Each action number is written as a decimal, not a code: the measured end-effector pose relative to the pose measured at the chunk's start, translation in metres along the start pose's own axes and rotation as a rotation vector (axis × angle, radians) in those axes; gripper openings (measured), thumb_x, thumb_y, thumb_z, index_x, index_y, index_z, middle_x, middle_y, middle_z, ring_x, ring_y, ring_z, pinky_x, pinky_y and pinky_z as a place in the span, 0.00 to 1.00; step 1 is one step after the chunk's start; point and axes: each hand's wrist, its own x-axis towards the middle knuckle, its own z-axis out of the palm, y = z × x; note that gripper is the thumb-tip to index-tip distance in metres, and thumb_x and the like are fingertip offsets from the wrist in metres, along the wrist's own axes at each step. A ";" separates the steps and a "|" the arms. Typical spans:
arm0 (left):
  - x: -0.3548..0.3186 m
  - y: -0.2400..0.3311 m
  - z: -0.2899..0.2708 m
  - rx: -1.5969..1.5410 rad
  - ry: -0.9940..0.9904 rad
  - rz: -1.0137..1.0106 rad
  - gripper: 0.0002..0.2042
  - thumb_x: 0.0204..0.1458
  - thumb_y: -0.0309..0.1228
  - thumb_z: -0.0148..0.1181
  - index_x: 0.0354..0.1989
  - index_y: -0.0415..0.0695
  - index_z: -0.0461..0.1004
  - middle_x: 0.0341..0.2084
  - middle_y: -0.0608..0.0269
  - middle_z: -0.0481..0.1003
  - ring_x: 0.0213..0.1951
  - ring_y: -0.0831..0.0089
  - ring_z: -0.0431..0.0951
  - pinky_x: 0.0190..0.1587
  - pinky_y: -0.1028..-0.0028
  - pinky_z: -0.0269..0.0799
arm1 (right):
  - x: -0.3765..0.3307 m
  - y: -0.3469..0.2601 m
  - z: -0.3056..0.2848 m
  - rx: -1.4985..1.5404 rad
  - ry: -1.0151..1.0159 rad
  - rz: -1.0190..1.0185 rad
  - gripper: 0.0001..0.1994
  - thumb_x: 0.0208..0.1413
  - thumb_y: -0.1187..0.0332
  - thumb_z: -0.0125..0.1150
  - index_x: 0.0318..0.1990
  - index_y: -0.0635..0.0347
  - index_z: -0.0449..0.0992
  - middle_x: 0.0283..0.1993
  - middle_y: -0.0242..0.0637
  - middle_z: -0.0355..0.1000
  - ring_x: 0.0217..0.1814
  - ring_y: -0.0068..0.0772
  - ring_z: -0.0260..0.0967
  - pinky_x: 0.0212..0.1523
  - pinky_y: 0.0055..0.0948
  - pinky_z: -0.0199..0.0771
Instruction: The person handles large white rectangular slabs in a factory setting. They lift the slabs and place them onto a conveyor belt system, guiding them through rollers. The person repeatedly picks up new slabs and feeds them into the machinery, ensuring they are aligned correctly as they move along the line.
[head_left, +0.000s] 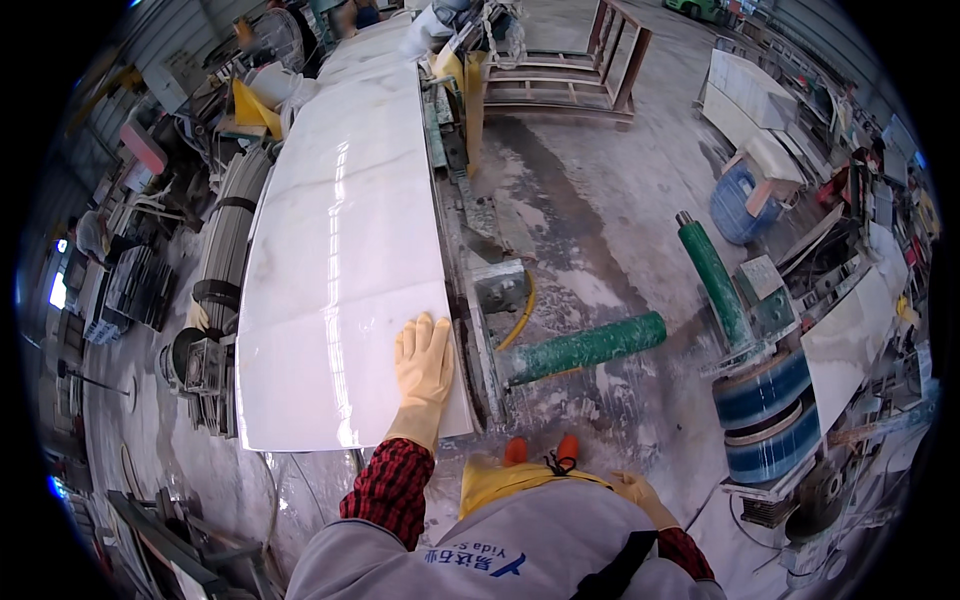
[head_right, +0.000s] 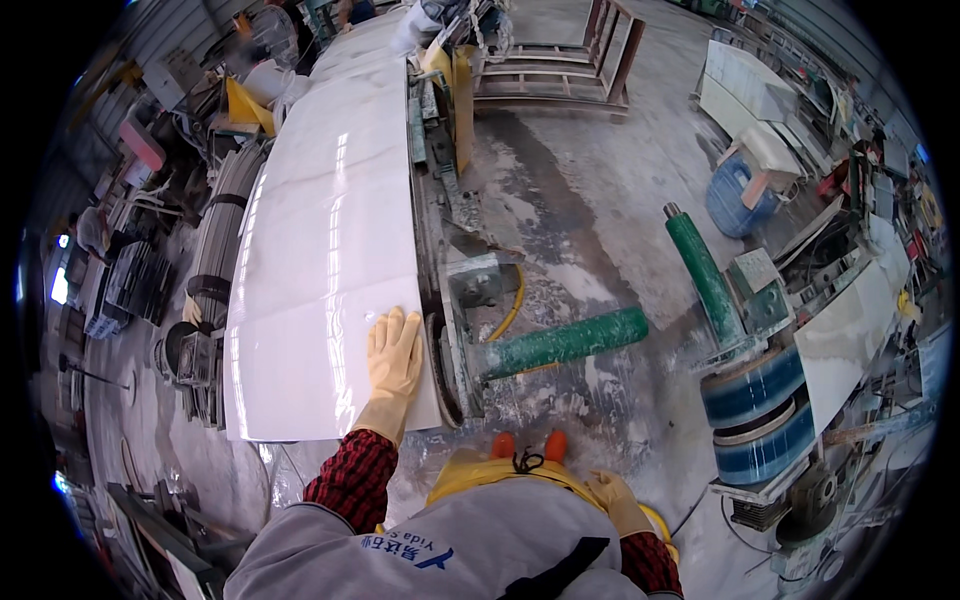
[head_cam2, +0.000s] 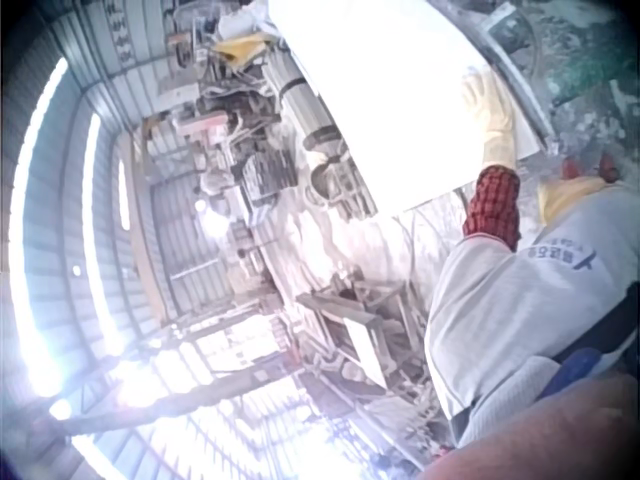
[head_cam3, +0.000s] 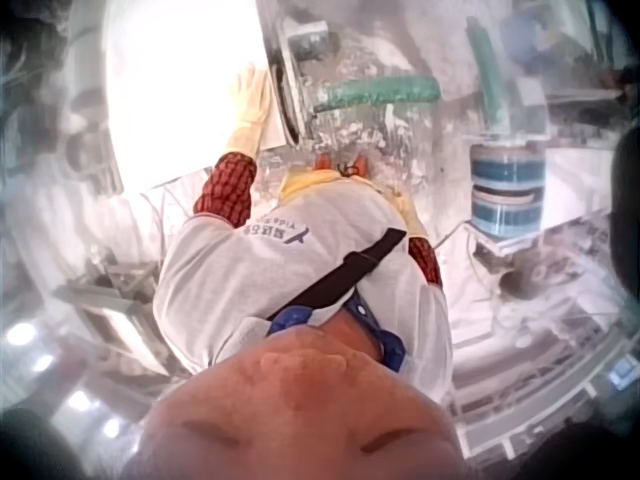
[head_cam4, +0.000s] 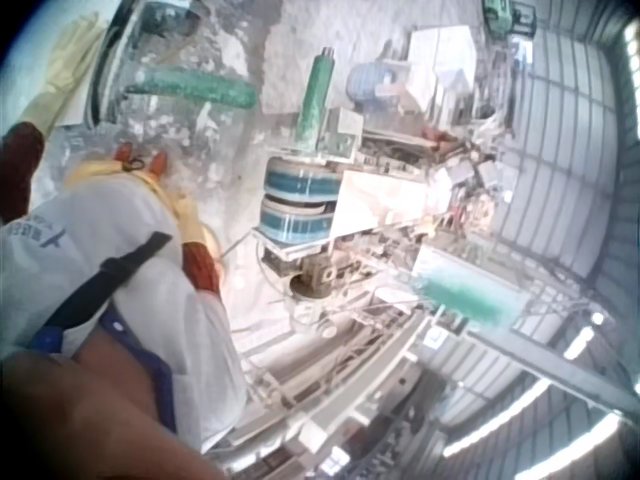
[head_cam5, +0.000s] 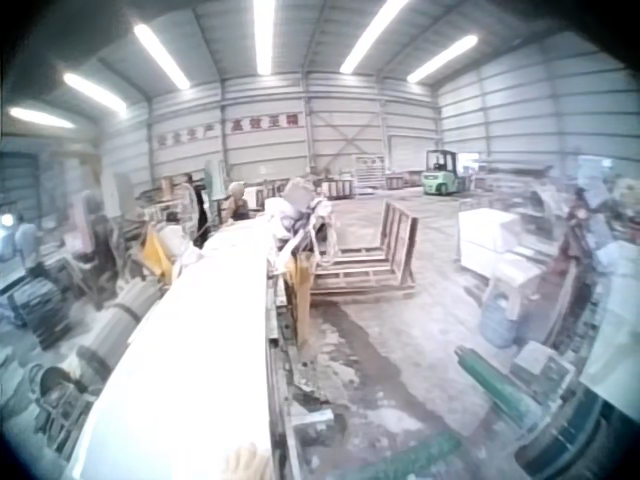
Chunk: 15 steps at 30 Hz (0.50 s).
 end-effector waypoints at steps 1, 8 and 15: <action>0.003 0.002 0.000 -0.017 -0.003 0.010 0.18 0.65 0.31 0.59 0.63 0.48 0.75 0.62 0.52 0.72 0.64 0.50 0.71 0.69 0.52 0.64 | 0.016 0.029 -0.002 0.185 -0.025 0.008 0.21 0.75 0.67 0.55 0.71 0.62 0.73 0.40 0.36 0.78 0.43 0.33 0.76 0.58 0.32 0.80; -0.003 -0.004 -0.001 0.006 0.079 0.059 0.16 0.62 0.29 0.61 0.59 0.46 0.77 0.59 0.49 0.74 0.59 0.46 0.73 0.65 0.50 0.68 | -0.014 -0.013 0.025 -0.459 0.095 -0.141 0.23 0.72 0.57 0.56 0.67 0.61 0.76 0.61 0.47 0.82 0.60 0.45 0.82 0.67 0.36 0.78; -0.005 -0.003 -0.002 -0.048 0.034 0.048 0.19 0.62 0.32 0.62 0.62 0.46 0.76 0.61 0.44 0.73 0.61 0.42 0.71 0.67 0.45 0.65 | -0.024 0.005 0.059 -0.530 0.081 0.037 0.28 0.71 0.51 0.56 0.72 0.57 0.75 0.65 0.44 0.81 0.63 0.47 0.81 0.65 0.37 0.77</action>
